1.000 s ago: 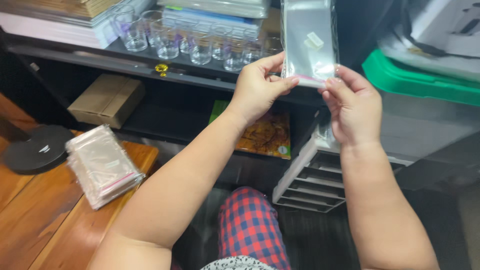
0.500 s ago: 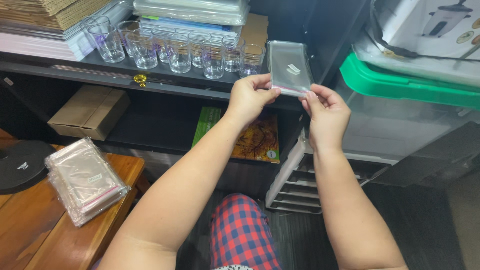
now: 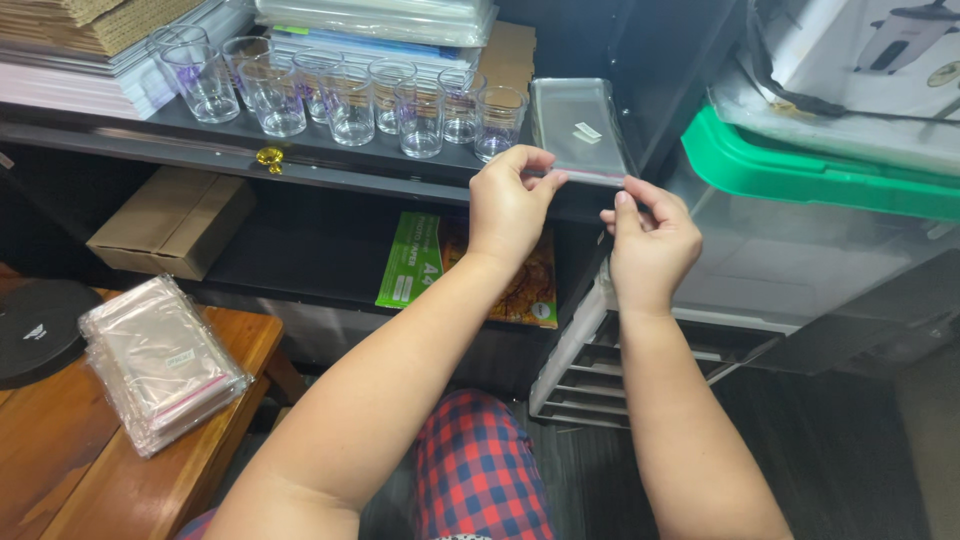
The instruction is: The person organizes clear plastic pouches by taking a stack of them from a wooden chair, placing them on a shelf, and counting them individually.
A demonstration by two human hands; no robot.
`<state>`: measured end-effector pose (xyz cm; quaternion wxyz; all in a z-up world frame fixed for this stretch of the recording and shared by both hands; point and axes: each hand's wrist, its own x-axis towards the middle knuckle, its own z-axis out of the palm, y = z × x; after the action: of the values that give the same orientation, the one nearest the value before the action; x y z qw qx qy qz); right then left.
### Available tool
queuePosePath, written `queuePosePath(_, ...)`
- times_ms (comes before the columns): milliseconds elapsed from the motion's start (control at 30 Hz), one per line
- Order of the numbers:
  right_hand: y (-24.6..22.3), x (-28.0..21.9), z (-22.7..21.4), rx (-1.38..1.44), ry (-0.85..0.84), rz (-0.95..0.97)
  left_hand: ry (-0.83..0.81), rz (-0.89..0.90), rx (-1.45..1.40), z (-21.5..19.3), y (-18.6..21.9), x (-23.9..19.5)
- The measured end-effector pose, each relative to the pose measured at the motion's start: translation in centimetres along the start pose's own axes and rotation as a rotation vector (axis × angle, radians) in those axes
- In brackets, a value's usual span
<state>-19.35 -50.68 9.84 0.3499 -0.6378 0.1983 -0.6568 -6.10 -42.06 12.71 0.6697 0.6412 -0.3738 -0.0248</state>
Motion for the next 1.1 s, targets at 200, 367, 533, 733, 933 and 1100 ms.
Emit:
queuePosePath(200, 0.0, -0.4, 0.0, -0.126, -0.003, -0.115, 0.016, 0.015, 0.017, 1.1, -0.7, 0.3)
queuePosePath(367, 1.6, 0.2, 0.1, -0.245, -0.025, -0.106, 0.014, 0.021, 0.028, 0.9, -0.7, -0.5)
queuePosePath(533, 0.8, 0.4, 0.5, -0.251, 0.019, -0.129, 0.007, 0.051, 0.048, 0.7, -0.9, -0.4)
queuePosePath(733, 1.1, 0.0, 0.3, -0.256, 0.063, -0.227, 0.022, 0.117, 0.042, 0.6, -0.2, -0.8)
queuePosePath(933, 1.3, 0.1, 0.5, -0.351, 0.066, -0.291, 0.008, 0.046, 0.075, 0.6, -0.8, 0.0)
queuePosePath(1100, 1.4, 0.7, 0.9, -0.447, 0.023, -0.263, 0.021, 0.022, 0.122, 1.0, -1.2, 1.2)
